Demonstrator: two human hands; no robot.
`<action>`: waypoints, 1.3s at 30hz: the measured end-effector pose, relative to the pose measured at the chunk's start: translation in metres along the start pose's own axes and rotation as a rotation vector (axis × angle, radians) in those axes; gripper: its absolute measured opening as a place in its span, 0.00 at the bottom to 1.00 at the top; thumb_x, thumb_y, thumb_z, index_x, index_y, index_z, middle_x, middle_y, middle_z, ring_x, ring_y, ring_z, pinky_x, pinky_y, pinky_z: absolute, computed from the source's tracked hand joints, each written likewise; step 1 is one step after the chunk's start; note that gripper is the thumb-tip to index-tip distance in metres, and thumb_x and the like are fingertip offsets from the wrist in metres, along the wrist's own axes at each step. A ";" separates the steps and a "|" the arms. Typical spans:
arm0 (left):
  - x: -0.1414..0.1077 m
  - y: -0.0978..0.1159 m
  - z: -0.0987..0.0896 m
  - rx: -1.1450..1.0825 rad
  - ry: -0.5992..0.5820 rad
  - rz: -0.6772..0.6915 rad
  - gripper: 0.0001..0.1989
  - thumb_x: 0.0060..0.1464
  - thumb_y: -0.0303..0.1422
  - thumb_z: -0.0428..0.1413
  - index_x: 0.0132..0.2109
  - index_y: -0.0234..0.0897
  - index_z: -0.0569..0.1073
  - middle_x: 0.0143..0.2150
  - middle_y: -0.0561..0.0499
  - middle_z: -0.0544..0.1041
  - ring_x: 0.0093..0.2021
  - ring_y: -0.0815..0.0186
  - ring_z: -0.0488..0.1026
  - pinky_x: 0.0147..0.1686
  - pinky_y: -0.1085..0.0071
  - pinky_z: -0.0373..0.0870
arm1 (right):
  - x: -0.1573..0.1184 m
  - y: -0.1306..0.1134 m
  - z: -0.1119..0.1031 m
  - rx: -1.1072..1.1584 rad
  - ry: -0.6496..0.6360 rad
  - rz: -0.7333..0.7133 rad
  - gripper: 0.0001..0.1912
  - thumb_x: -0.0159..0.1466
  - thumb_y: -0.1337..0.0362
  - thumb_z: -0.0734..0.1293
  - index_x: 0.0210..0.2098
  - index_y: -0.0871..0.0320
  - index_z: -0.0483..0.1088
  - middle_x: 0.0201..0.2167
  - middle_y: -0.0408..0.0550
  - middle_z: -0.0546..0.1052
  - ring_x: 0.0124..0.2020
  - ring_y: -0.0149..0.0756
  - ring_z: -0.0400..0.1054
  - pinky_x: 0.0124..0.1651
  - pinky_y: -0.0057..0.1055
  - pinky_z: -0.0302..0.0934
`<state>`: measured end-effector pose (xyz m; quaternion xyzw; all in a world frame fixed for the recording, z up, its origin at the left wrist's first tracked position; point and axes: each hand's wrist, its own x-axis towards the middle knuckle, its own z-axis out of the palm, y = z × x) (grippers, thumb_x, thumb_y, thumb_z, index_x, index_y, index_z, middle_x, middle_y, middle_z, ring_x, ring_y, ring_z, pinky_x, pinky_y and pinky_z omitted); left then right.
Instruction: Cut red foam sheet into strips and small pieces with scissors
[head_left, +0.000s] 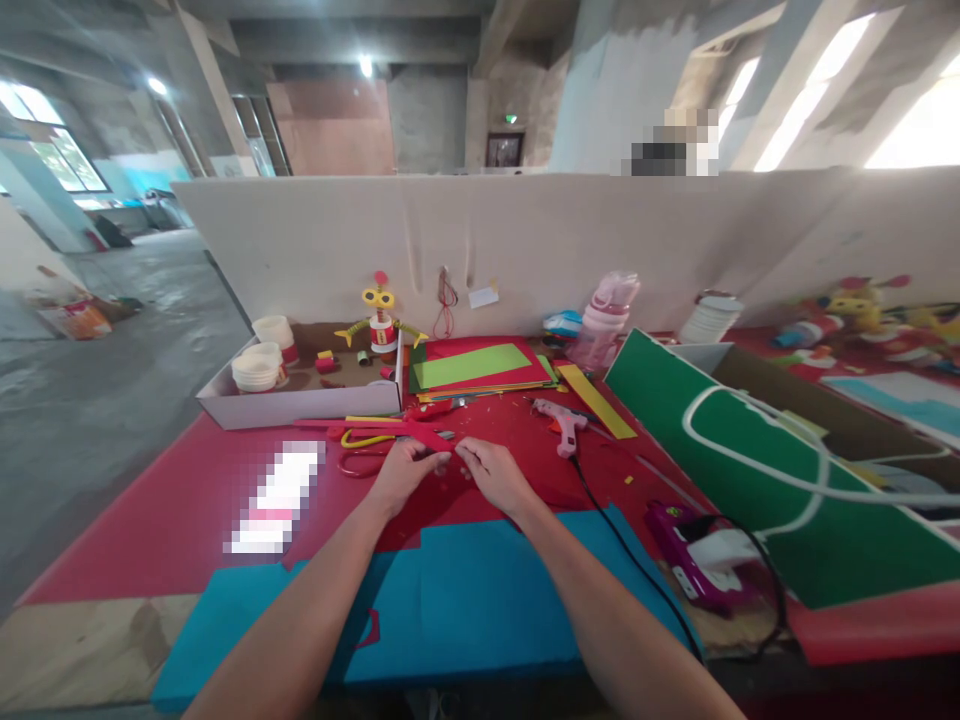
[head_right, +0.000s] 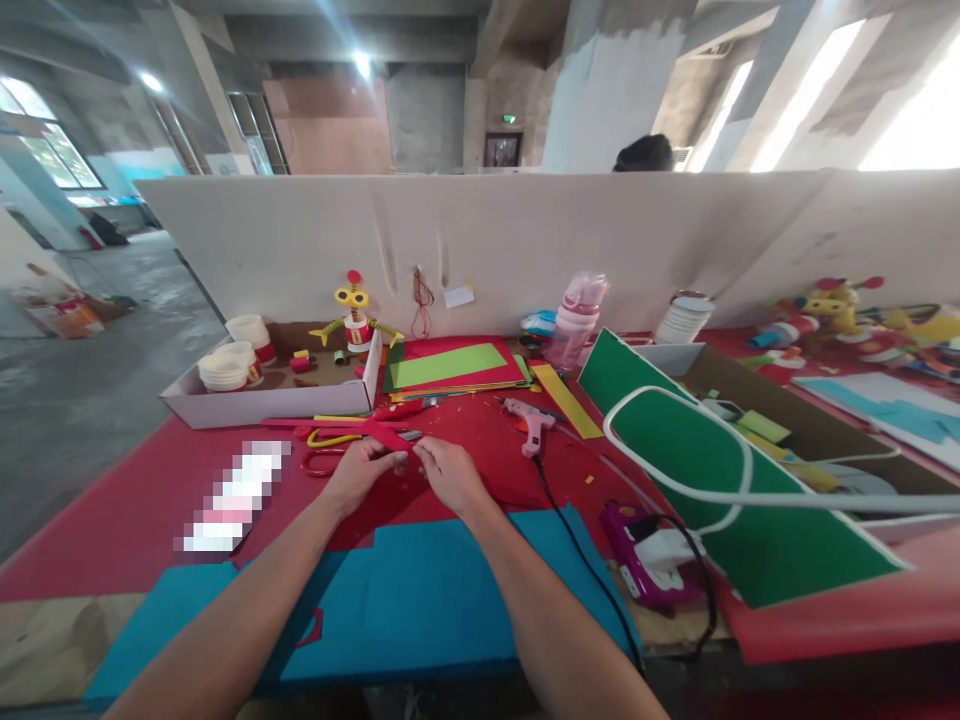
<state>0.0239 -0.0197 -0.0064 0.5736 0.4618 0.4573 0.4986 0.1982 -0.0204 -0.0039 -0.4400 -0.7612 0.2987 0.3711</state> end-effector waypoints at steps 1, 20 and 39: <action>0.000 0.000 0.000 0.020 0.010 0.003 0.12 0.43 0.39 0.63 0.26 0.33 0.76 0.22 0.52 0.75 0.26 0.67 0.70 0.30 0.72 0.66 | 0.000 0.000 0.000 -0.007 -0.008 -0.010 0.15 0.68 0.59 0.56 0.30 0.56 0.70 0.22 0.44 0.72 0.25 0.33 0.65 0.30 0.27 0.54; 0.002 -0.007 0.003 0.070 0.095 0.212 0.06 0.42 0.35 0.64 0.28 0.38 0.78 0.28 0.50 0.77 0.31 0.64 0.72 0.35 0.69 0.68 | -0.001 -0.007 -0.027 -0.038 -0.116 -0.022 0.18 0.61 0.48 0.65 0.36 0.56 0.75 0.34 0.49 0.80 0.35 0.40 0.72 0.36 0.31 0.60; -0.002 0.003 0.003 -0.088 -0.111 0.035 0.13 0.46 0.39 0.62 0.27 0.32 0.73 0.21 0.52 0.72 0.23 0.70 0.67 0.28 0.72 0.64 | 0.000 0.000 -0.010 0.128 -0.208 -0.010 0.19 0.67 0.53 0.56 0.24 0.56 0.63 0.19 0.39 0.65 0.23 0.30 0.59 0.29 0.26 0.52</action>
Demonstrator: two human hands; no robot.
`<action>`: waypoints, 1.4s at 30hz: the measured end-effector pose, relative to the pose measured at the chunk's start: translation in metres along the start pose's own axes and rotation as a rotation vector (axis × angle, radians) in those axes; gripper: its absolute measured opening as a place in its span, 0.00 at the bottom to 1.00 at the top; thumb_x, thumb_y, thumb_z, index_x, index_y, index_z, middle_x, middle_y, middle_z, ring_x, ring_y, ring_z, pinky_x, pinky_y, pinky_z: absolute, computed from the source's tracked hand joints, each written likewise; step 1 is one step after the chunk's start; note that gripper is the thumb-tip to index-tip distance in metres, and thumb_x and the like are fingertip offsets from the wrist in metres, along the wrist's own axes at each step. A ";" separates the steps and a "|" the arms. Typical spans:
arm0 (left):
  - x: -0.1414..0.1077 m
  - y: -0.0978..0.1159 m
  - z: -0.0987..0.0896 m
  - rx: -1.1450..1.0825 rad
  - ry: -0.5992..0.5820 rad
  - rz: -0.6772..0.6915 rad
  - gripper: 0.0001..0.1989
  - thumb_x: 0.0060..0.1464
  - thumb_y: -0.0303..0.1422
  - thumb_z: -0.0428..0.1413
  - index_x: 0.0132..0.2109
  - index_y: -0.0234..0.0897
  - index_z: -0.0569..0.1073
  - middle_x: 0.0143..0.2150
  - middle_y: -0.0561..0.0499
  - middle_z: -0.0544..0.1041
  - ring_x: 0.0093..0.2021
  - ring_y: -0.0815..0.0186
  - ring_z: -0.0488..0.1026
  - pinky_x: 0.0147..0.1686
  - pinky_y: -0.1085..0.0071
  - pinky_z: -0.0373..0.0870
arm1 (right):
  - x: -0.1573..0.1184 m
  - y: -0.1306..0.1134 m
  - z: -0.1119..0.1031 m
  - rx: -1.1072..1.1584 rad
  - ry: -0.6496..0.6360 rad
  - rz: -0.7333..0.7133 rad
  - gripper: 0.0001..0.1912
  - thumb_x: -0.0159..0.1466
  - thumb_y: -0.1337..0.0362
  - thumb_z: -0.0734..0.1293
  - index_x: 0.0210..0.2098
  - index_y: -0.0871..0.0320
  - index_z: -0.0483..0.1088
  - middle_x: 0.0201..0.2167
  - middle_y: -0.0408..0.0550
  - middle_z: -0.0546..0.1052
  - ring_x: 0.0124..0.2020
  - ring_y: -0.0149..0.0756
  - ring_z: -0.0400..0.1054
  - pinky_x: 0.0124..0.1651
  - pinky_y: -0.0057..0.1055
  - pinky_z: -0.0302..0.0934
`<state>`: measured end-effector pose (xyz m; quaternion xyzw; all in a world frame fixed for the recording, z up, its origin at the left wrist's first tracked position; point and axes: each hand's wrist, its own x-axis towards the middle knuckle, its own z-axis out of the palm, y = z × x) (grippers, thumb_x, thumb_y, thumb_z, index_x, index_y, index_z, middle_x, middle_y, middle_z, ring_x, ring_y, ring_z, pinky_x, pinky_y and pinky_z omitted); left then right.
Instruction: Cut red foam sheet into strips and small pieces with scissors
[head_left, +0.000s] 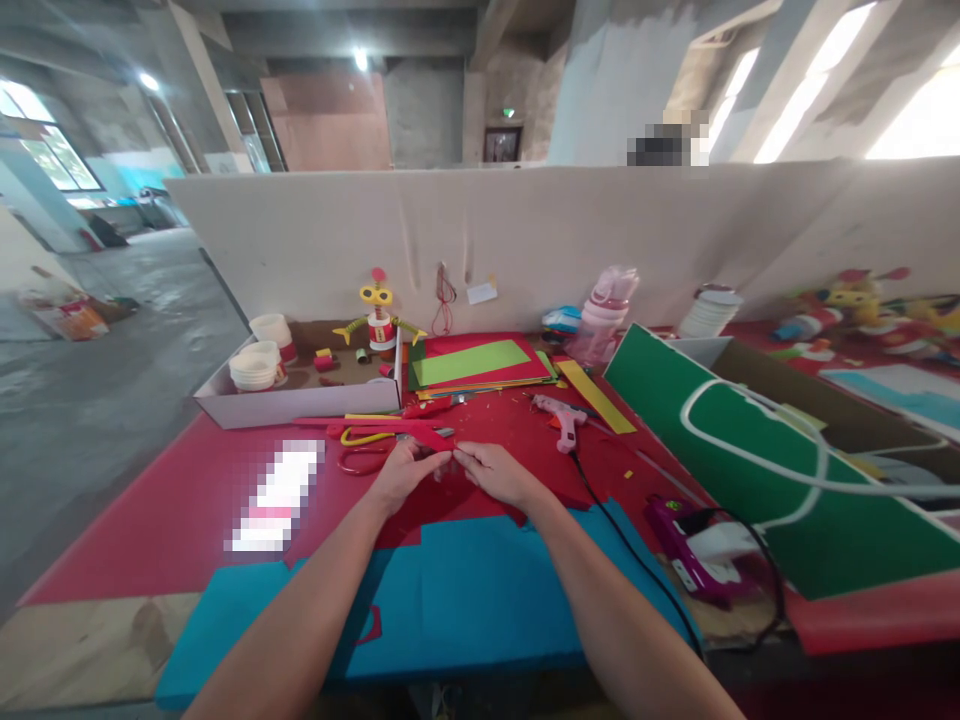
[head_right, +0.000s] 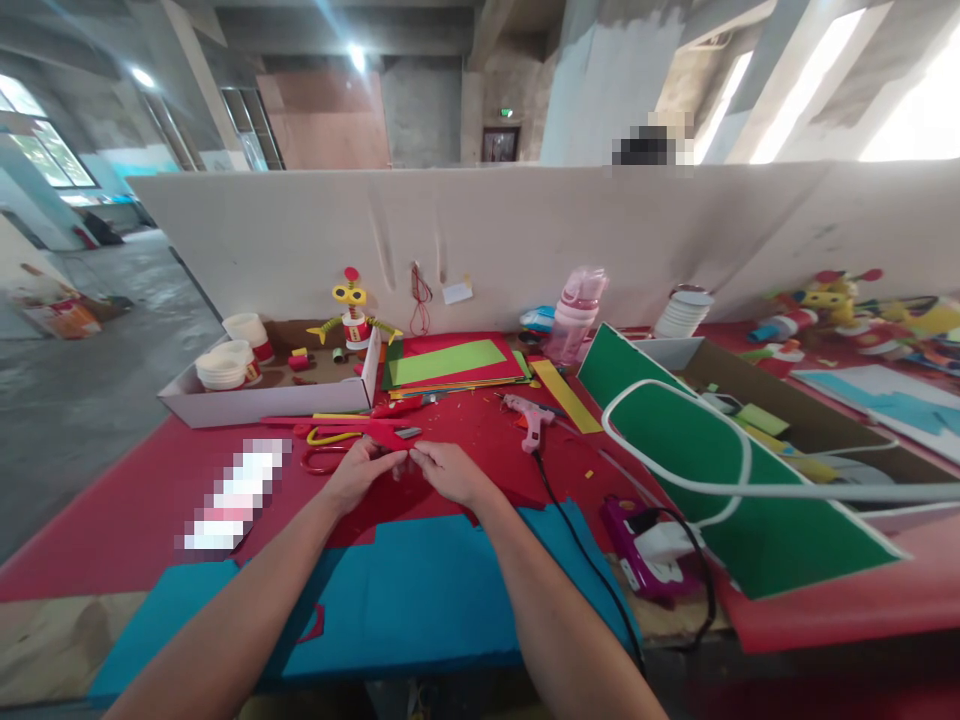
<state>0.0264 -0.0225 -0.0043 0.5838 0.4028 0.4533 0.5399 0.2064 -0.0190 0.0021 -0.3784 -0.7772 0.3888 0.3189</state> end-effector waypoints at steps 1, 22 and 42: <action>0.000 0.001 -0.002 0.007 -0.027 0.000 0.13 0.47 0.39 0.62 0.29 0.32 0.73 0.21 0.52 0.72 0.23 0.70 0.67 0.28 0.72 0.64 | 0.000 0.002 0.000 0.014 -0.009 0.027 0.19 0.67 0.53 0.56 0.24 0.56 0.62 0.18 0.39 0.64 0.22 0.30 0.58 0.28 0.26 0.51; -0.001 -0.006 -0.003 0.058 -0.092 -0.021 0.16 0.51 0.41 0.59 0.23 0.33 0.72 0.19 0.52 0.70 0.22 0.70 0.66 0.27 0.72 0.61 | 0.000 -0.005 0.004 -0.149 -0.029 0.039 0.14 0.67 0.64 0.56 0.25 0.57 0.59 0.22 0.42 0.67 0.25 0.29 0.61 0.30 0.25 0.50; -0.004 0.001 -0.004 0.012 -0.036 0.077 0.15 0.49 0.40 0.61 0.23 0.32 0.74 0.19 0.52 0.72 0.21 0.70 0.65 0.25 0.71 0.61 | -0.004 -0.004 0.003 0.293 -0.125 0.094 0.20 0.64 0.46 0.60 0.30 0.58 0.63 0.18 0.36 0.57 0.20 0.25 0.50 0.23 0.23 0.46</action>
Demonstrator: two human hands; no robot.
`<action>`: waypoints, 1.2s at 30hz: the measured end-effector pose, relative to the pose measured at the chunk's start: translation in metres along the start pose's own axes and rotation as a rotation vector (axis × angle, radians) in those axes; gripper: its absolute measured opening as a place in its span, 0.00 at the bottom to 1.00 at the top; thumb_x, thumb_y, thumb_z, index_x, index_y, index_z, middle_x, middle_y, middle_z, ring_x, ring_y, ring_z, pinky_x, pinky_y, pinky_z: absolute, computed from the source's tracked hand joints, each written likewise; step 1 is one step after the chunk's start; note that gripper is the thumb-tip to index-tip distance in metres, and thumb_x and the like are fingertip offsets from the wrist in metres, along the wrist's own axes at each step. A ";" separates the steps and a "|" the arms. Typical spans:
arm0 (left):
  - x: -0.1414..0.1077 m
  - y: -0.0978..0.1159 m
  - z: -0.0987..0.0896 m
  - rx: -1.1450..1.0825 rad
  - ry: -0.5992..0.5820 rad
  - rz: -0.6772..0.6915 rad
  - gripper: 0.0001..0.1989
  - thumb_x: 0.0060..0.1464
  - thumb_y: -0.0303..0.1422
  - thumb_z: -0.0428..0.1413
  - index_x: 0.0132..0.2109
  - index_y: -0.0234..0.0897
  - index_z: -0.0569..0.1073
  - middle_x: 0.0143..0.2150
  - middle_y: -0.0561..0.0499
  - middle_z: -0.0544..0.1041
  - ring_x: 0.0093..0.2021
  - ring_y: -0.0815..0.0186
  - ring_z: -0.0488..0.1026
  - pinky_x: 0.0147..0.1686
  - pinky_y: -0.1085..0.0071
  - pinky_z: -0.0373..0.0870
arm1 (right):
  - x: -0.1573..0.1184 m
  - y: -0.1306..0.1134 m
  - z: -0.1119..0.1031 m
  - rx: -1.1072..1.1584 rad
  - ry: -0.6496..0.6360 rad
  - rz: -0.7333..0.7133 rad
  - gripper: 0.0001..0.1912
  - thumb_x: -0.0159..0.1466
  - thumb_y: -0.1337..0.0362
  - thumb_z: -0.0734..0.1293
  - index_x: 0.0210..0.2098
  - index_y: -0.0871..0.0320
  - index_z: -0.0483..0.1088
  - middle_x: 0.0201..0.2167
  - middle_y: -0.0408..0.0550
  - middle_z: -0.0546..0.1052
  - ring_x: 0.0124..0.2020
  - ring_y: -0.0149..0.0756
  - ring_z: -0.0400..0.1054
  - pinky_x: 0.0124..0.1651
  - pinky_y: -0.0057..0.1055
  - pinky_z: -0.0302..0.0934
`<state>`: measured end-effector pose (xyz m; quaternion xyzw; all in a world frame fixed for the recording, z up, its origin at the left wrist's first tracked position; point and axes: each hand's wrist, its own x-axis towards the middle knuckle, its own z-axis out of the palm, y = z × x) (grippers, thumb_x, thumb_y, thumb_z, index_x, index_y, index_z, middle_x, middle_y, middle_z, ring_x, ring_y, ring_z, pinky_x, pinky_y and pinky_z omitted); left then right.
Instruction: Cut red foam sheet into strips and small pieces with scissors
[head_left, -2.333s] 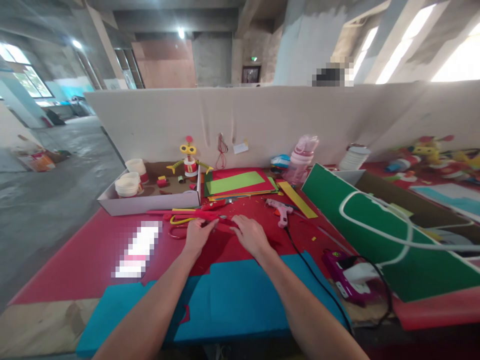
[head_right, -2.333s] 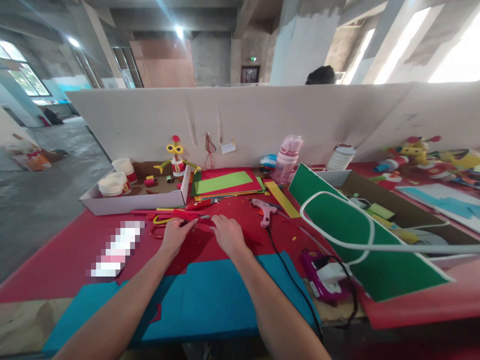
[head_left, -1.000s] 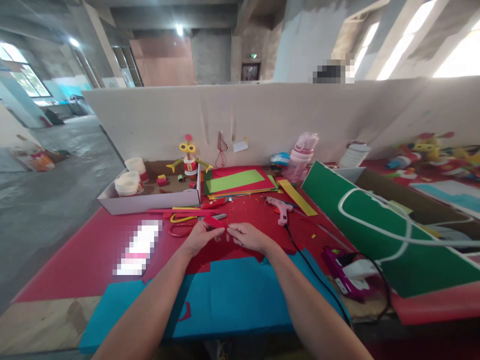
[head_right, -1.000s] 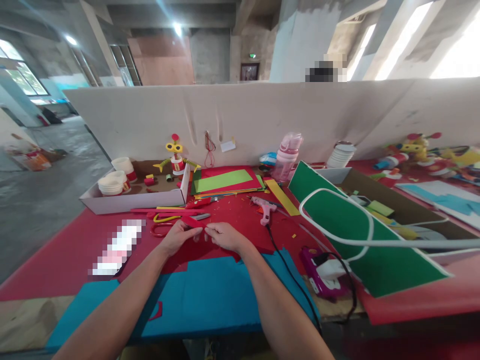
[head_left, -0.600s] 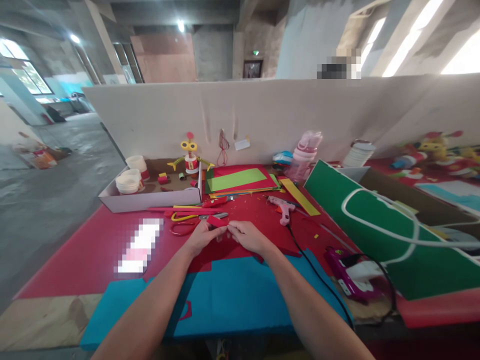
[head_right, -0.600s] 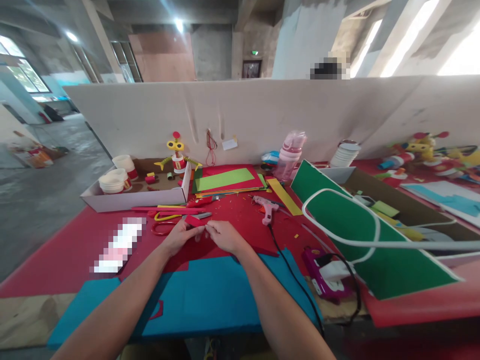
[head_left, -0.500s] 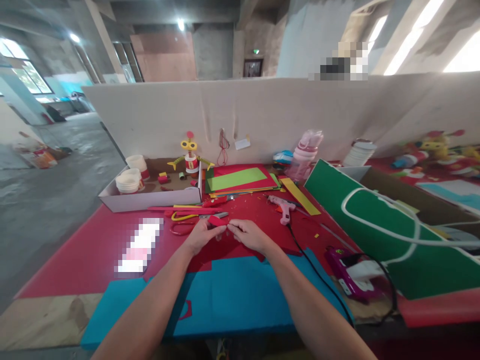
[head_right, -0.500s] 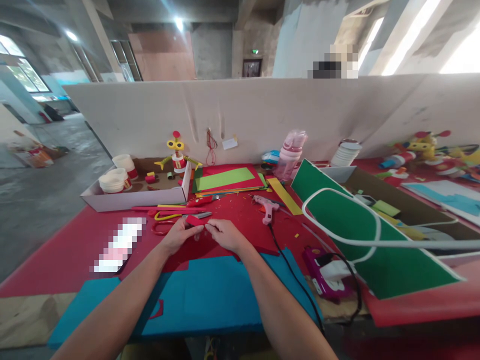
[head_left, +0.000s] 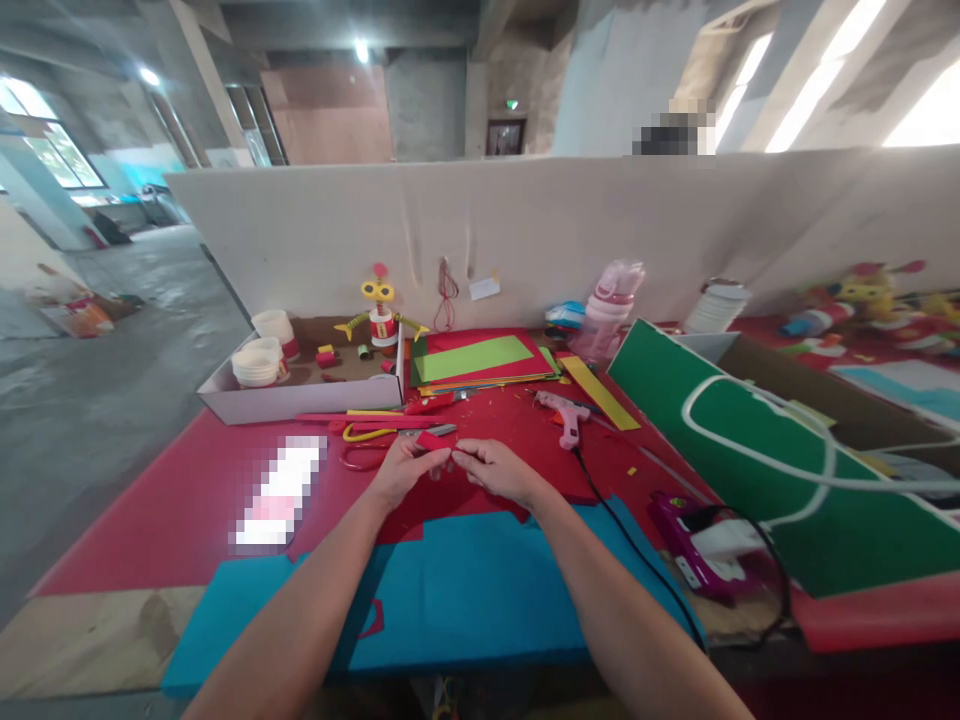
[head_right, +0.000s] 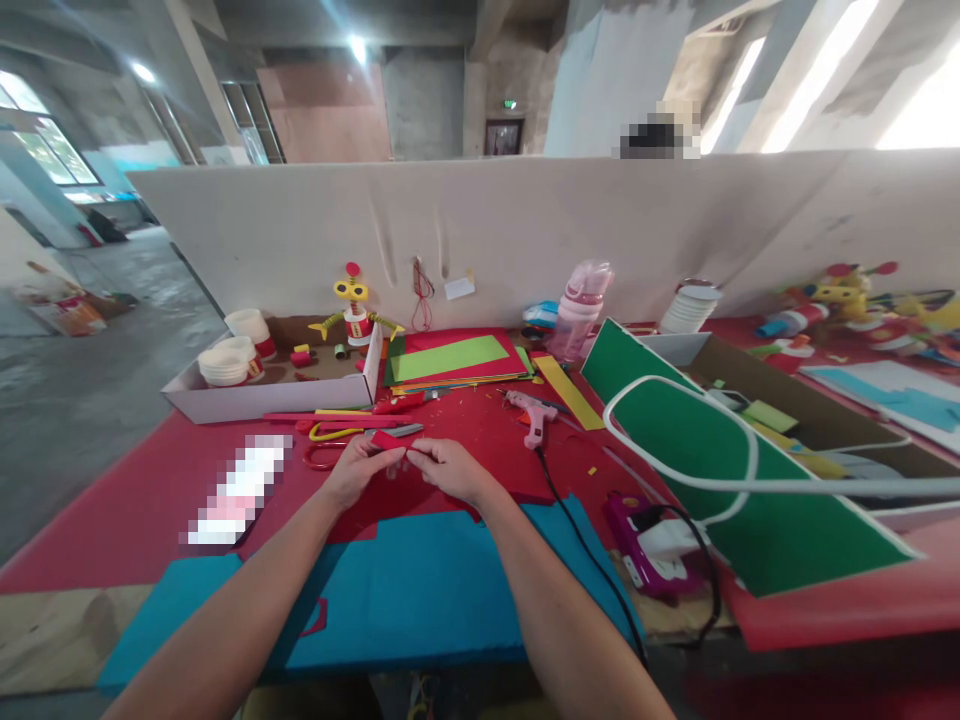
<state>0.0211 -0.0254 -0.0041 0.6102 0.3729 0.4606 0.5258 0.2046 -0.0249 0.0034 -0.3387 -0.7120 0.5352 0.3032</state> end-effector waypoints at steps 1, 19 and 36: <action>0.000 0.000 0.000 0.002 0.009 0.000 0.16 0.50 0.40 0.61 0.23 0.32 0.74 0.18 0.52 0.71 0.21 0.71 0.65 0.25 0.71 0.61 | 0.000 -0.001 0.000 -0.001 0.005 -0.005 0.20 0.63 0.46 0.60 0.31 0.58 0.64 0.19 0.36 0.57 0.20 0.25 0.51 0.23 0.23 0.46; 0.000 0.003 -0.005 0.147 0.022 -0.043 0.22 0.56 0.45 0.54 0.22 0.33 0.71 0.16 0.52 0.70 0.20 0.71 0.65 0.26 0.72 0.60 | -0.003 -0.004 -0.004 0.090 -0.082 0.194 0.21 0.65 0.47 0.58 0.30 0.59 0.66 0.12 0.32 0.55 0.12 0.22 0.46 0.16 0.20 0.42; 0.002 0.000 -0.011 0.199 0.014 0.029 0.16 0.54 0.43 0.56 0.27 0.34 0.69 0.21 0.55 0.69 0.25 0.71 0.65 0.29 0.74 0.62 | -0.002 -0.005 -0.001 -0.216 0.047 0.090 0.17 0.63 0.50 0.62 0.29 0.59 0.67 0.20 0.41 0.70 0.19 0.28 0.64 0.24 0.23 0.56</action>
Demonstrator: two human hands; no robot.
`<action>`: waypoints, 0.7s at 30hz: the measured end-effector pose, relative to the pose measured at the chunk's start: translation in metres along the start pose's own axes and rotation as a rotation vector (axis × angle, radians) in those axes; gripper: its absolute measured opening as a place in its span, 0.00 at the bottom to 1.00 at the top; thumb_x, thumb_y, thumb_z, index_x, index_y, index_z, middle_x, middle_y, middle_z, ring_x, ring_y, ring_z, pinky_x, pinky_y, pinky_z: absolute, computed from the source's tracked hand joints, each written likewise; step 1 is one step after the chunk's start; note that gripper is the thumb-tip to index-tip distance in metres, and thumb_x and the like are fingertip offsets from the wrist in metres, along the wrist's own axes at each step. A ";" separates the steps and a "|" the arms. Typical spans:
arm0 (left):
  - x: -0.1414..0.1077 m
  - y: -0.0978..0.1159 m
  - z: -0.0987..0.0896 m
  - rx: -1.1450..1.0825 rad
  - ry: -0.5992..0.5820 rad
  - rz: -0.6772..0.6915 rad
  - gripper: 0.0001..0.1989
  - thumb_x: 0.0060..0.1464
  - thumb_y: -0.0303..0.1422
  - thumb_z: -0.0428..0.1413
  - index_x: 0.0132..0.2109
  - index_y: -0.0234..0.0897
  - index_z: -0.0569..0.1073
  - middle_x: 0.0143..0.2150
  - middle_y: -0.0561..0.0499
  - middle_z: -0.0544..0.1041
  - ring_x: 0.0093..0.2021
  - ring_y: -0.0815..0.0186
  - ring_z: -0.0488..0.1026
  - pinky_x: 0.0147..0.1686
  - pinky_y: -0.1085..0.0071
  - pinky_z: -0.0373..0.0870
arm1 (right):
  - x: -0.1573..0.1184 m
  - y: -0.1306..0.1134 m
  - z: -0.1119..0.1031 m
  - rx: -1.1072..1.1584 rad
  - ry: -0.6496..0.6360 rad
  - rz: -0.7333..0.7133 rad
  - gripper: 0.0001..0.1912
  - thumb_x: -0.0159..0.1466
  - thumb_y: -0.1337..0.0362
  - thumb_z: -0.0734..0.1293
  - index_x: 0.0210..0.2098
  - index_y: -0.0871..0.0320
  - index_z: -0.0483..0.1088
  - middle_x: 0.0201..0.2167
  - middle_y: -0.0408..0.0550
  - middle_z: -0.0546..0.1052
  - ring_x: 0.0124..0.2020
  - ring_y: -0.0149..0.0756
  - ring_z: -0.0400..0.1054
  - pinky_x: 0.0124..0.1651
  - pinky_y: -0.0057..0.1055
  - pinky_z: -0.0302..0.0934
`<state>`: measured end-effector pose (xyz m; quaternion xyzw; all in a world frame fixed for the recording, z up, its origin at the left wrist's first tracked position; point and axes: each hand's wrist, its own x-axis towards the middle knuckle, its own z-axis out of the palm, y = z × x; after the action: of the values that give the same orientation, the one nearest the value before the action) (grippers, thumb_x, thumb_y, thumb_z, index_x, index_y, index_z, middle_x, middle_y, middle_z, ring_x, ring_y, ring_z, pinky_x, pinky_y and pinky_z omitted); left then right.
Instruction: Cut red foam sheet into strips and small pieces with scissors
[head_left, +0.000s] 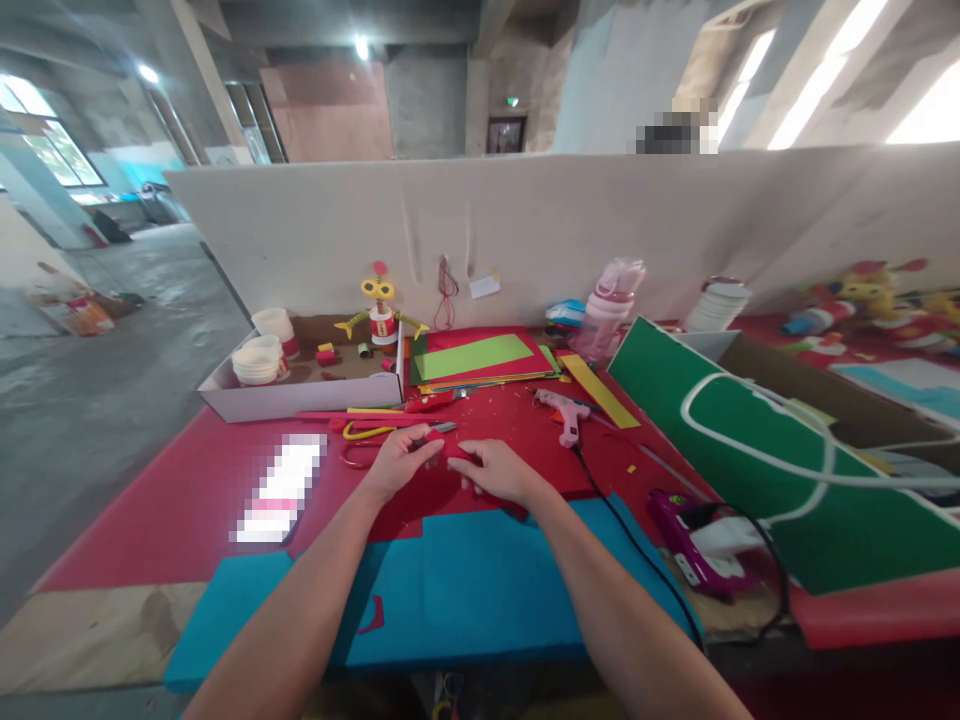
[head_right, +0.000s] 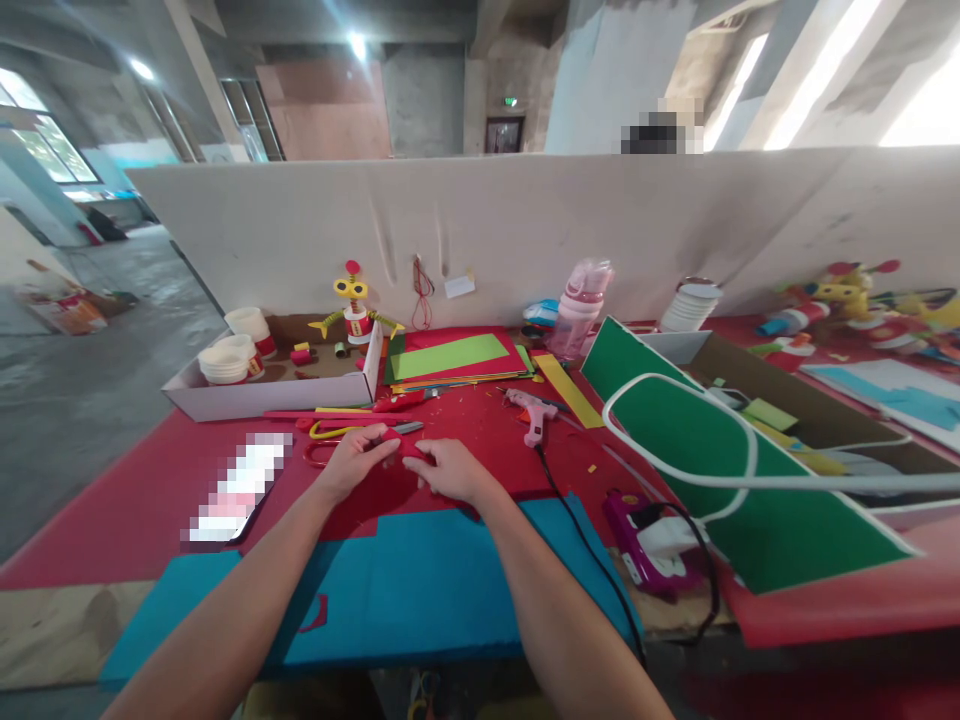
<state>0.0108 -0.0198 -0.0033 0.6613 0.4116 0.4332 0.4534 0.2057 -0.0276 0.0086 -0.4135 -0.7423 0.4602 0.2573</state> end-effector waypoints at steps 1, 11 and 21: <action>0.001 -0.002 0.001 0.029 0.015 0.007 0.16 0.53 0.43 0.57 0.27 0.34 0.69 0.21 0.55 0.69 0.25 0.71 0.65 0.28 0.74 0.61 | 0.000 0.000 0.001 -0.058 0.034 -0.016 0.15 0.63 0.52 0.63 0.30 0.59 0.67 0.21 0.42 0.72 0.21 0.28 0.65 0.25 0.24 0.57; -0.002 0.012 -0.012 -0.048 0.083 0.142 0.14 0.50 0.35 0.61 0.43 0.37 0.71 0.37 0.51 0.72 0.34 0.70 0.68 0.36 0.73 0.66 | -0.002 -0.002 0.000 0.164 -0.094 0.102 0.18 0.67 0.51 0.56 0.32 0.59 0.65 0.16 0.37 0.63 0.14 0.24 0.57 0.18 0.20 0.55; -0.004 0.021 -0.019 0.109 -0.038 0.149 0.11 0.50 0.38 0.60 0.38 0.36 0.74 0.36 0.48 0.74 0.39 0.63 0.70 0.41 0.67 0.68 | -0.007 -0.003 -0.002 0.116 -0.140 0.091 0.20 0.63 0.46 0.61 0.33 0.59 0.64 0.16 0.35 0.64 0.13 0.23 0.55 0.16 0.20 0.50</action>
<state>-0.0052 -0.0245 0.0194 0.7219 0.3755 0.4302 0.3909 0.2095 -0.0329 0.0126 -0.3978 -0.7110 0.5416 0.2072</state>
